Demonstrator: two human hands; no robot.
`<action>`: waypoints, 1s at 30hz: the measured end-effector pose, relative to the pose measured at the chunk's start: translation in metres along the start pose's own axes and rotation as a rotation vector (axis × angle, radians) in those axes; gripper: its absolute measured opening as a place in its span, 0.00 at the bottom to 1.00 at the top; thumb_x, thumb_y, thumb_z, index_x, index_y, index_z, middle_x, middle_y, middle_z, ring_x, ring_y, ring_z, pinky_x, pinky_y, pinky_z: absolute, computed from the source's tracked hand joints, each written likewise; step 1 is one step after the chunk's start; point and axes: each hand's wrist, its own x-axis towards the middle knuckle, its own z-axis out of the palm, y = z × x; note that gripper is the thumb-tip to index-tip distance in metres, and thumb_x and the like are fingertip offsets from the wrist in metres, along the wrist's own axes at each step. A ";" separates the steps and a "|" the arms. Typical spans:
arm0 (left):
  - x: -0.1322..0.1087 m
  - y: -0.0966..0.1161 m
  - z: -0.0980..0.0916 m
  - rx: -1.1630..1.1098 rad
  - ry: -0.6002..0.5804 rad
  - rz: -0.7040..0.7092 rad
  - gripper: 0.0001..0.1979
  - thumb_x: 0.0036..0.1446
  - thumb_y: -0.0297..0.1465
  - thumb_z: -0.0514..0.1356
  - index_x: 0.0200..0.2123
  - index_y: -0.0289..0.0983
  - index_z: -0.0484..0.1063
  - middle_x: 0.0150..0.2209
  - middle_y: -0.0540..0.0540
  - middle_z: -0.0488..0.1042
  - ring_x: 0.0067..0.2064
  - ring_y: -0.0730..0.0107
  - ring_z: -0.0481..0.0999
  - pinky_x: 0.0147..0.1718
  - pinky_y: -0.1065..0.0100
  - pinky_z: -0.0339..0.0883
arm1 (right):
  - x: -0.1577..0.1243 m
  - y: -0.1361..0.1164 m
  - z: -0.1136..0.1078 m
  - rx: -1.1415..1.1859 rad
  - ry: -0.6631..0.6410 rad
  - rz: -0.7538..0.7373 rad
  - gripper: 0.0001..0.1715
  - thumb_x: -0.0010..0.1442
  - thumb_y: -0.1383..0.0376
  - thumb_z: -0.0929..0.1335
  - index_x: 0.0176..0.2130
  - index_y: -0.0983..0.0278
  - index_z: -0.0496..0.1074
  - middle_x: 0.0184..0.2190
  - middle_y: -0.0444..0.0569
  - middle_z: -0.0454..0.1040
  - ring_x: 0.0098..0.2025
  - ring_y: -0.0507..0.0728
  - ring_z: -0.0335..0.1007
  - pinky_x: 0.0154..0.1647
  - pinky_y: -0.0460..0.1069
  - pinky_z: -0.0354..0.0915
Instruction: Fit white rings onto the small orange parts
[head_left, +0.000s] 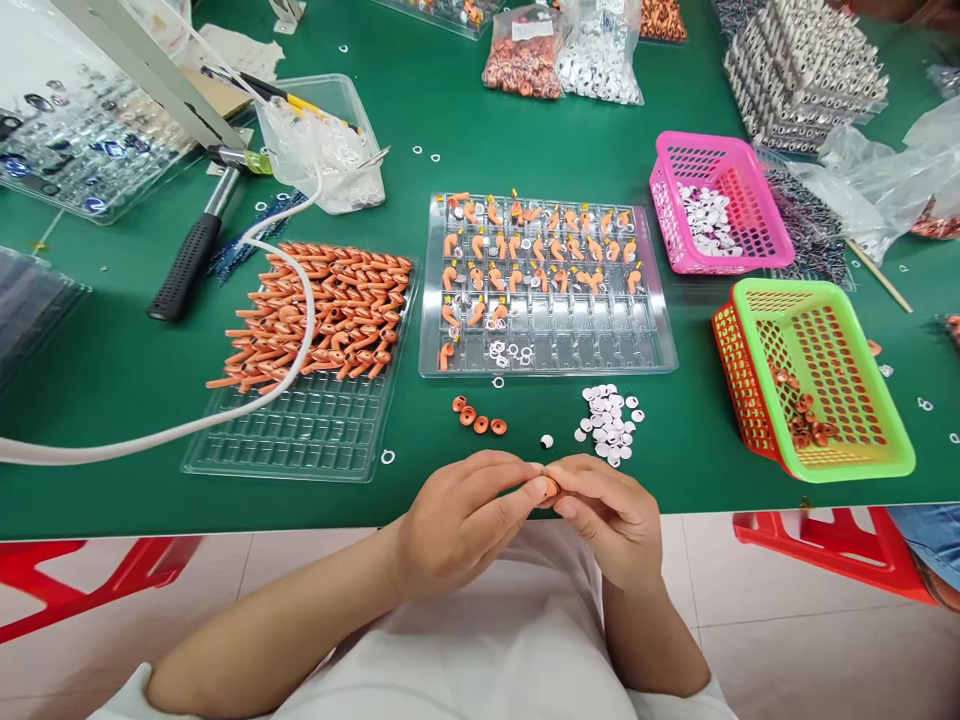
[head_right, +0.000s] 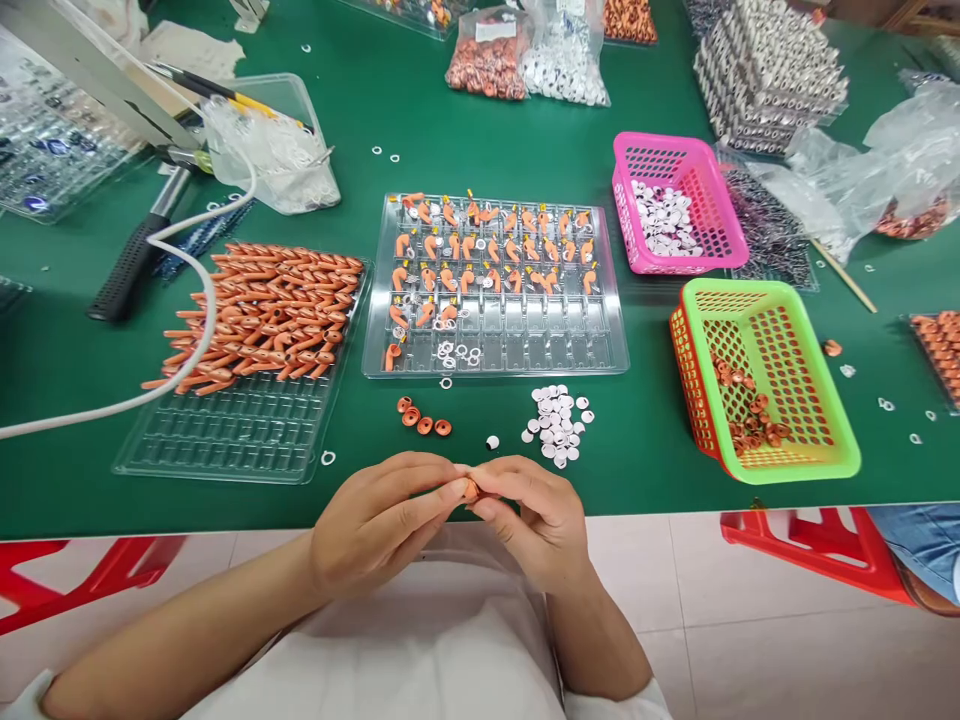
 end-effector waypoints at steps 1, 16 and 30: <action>0.000 0.000 0.000 0.001 0.002 0.006 0.13 0.66 0.23 0.55 0.52 0.32 0.70 0.42 0.38 0.80 0.44 0.64 0.79 0.39 0.64 0.79 | 0.000 -0.001 -0.001 0.001 -0.001 0.006 0.23 0.63 0.75 0.69 0.53 0.53 0.76 0.42 0.49 0.80 0.44 0.57 0.77 0.40 0.53 0.77; 0.001 -0.001 -0.001 -0.033 0.001 -0.003 0.13 0.65 0.21 0.54 0.51 0.30 0.72 0.44 0.37 0.79 0.47 0.63 0.78 0.43 0.64 0.78 | 0.002 0.005 0.001 0.039 0.074 0.053 0.16 0.62 0.70 0.71 0.48 0.54 0.79 0.36 0.48 0.78 0.39 0.56 0.76 0.37 0.51 0.74; 0.000 0.000 -0.001 -0.028 0.004 -0.019 0.13 0.66 0.22 0.53 0.51 0.32 0.71 0.43 0.39 0.79 0.45 0.64 0.78 0.41 0.65 0.78 | 0.001 0.006 0.002 -0.009 0.086 0.045 0.14 0.62 0.69 0.72 0.46 0.54 0.79 0.36 0.49 0.80 0.38 0.57 0.77 0.35 0.52 0.76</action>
